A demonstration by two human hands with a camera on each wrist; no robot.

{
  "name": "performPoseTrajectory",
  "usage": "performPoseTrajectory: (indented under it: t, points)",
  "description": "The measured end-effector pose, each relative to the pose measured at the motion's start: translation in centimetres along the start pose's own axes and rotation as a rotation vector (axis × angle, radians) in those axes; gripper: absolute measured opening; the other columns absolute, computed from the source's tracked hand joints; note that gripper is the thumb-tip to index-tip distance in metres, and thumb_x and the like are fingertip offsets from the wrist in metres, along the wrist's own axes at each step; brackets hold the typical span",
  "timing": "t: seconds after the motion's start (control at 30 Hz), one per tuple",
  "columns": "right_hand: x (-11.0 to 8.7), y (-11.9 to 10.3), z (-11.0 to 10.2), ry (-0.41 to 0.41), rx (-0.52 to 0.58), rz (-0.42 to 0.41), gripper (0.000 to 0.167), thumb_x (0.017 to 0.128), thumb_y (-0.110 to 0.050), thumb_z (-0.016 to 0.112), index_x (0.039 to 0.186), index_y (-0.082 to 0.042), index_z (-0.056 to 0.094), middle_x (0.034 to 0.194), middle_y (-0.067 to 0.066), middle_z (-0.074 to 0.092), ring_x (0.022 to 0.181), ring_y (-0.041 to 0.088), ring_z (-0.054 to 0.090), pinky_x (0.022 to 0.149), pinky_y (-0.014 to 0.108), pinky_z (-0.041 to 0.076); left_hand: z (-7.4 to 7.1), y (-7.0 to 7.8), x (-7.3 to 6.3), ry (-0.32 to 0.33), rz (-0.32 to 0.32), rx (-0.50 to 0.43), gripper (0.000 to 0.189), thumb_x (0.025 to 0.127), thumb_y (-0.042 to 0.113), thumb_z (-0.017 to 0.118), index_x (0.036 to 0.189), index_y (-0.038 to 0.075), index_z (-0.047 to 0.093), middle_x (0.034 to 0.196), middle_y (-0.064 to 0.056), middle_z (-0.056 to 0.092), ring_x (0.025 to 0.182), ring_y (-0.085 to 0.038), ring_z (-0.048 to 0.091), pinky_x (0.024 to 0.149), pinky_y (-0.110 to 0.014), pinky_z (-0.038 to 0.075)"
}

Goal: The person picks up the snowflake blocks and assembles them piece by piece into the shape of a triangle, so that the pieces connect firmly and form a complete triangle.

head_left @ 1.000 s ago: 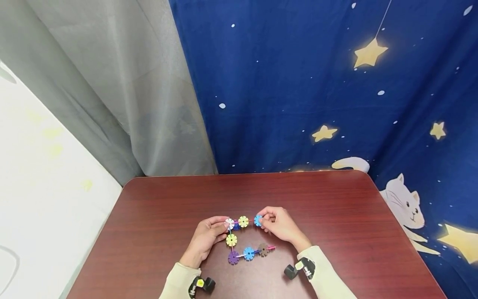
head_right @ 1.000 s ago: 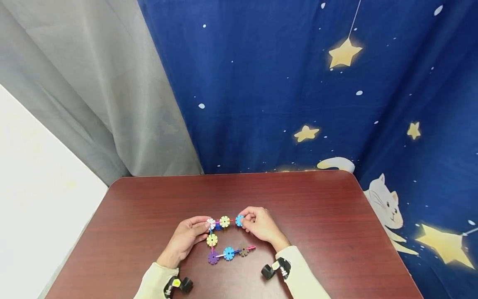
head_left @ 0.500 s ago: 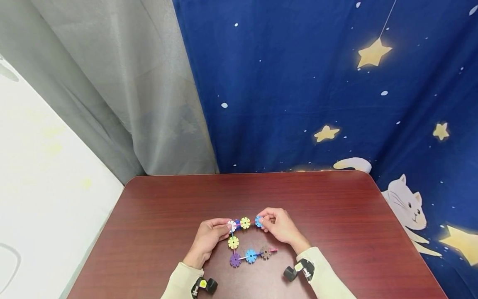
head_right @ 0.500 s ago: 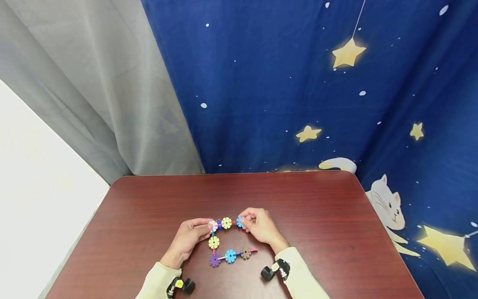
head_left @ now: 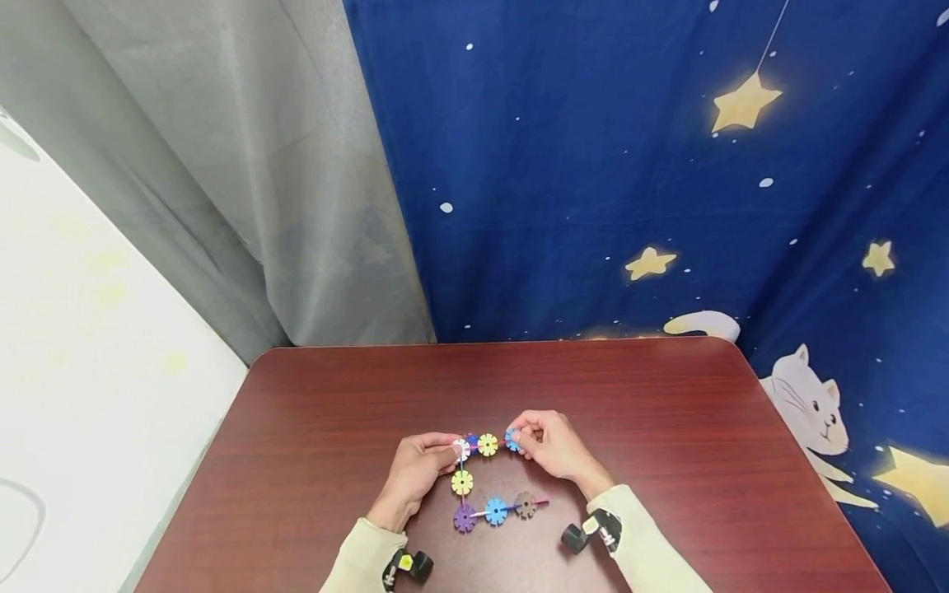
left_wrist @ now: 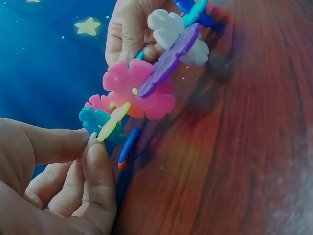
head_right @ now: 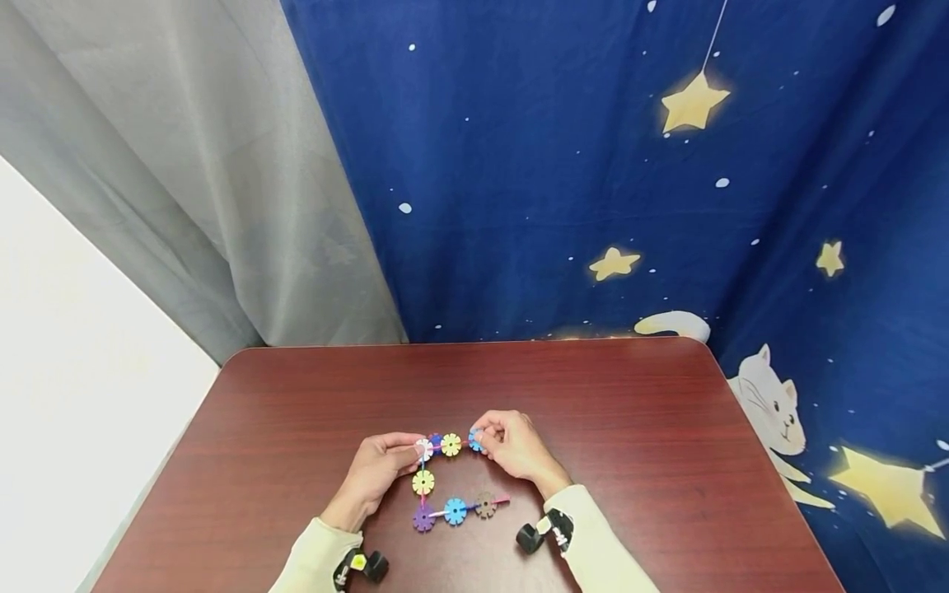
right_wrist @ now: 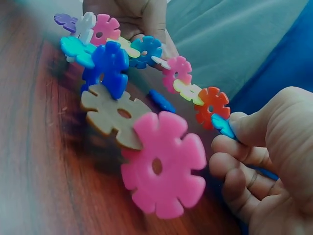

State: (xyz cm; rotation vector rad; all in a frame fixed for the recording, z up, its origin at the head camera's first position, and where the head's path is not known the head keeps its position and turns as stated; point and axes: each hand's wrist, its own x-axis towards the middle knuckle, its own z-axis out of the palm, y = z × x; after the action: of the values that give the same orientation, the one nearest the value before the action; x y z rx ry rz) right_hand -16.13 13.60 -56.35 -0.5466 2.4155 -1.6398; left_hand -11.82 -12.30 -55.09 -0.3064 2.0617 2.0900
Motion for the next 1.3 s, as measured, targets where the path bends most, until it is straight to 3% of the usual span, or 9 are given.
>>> performPoseTrajectory:
  t: [0.23,0.4,0.6,0.77,0.87,1.1,1.3]
  points:
    - [-0.2,0.0,-0.1,-0.012,0.017,0.004,0.004,0.098,-0.011,0.075,0.1,-0.013,0.078,0.074,0.008,0.073,0.063,0.013,0.067,0.059,0.022,0.057,-0.3,-0.2,0.1,-0.037,-0.006,-0.012,0.026,0.093,-0.001,0.075,0.116,-0.013,0.073,0.094,-0.009,0.081,0.077,-0.005,0.07,0.069,-0.02,0.062]
    - [-0.3,-0.2,-0.2,-0.024,0.006,-0.004,0.007,0.1,-0.013,0.073,0.105,-0.012,0.078,0.079,0.008,0.075,0.066,0.014,0.068,0.062,0.023,0.059,-0.8,0.0,0.1,-0.098,-0.04,-0.01,0.029,0.093,0.002,0.075,0.119,-0.011,0.071,0.09,-0.002,0.079,0.078,-0.006,0.07,0.07,-0.021,0.062]
    - [-0.3,-0.7,-0.1,-0.074,0.033,-0.012,0.014,0.102,-0.013,0.071,0.113,-0.007,0.077,0.085,0.011,0.078,0.067,0.015,0.068,0.06,0.025,0.059,-0.8,1.0,0.1,-0.184,0.012,0.131,0.031,0.097,0.016,0.076,0.121,-0.004,0.073,0.1,-0.006,0.078,0.087,-0.011,0.07,0.073,-0.025,0.061]
    - [0.0,-1.0,0.3,-0.139,0.041,-0.032,0.019,0.103,-0.009,0.068,0.12,-0.008,0.076,0.086,0.013,0.077,0.068,0.017,0.068,0.06,0.025,0.058,0.2,1.7,0.5,-0.238,0.083,0.252,0.031,0.098,0.023,0.076,0.119,0.0,0.075,0.103,-0.01,0.078,0.088,-0.013,0.07,0.075,-0.024,0.058]
    - [0.2,-1.2,0.7,-0.175,0.014,-0.046,0.022,0.103,-0.008,0.067,0.123,-0.011,0.076,0.083,0.012,0.076,0.066,0.017,0.067,0.058,0.022,0.055,0.8,1.9,0.8,-0.269,0.093,0.303,0.029,0.097,0.025,0.078,0.116,0.003,0.077,0.103,-0.009,0.079,0.086,-0.013,0.07,0.072,-0.025,0.058]
    - [0.5,-1.7,1.0,-0.219,-0.044,-0.069,0.025,0.105,-0.01,0.065,0.127,-0.015,0.075,0.075,0.012,0.071,0.061,0.014,0.063,0.051,0.018,0.046,1.1,2.0,1.1,-0.254,0.087,0.34,0.023,0.094,0.024,0.081,0.108,0.005,0.08,0.1,-0.007,0.08,0.083,-0.013,0.069,0.07,-0.027,0.056]
    - [1.1,-1.9,1.1,-0.216,-0.049,-0.074,0.025,0.104,-0.012,0.067,0.128,-0.012,0.074,0.085,0.009,0.075,0.06,0.013,0.063,0.053,0.02,0.05,0.7,1.7,0.9,-0.232,0.058,0.312,0.021,0.095,0.023,0.079,0.104,0.005,0.08,0.087,0.001,0.073,0.069,-0.01,0.056,0.058,-0.023,0.047]
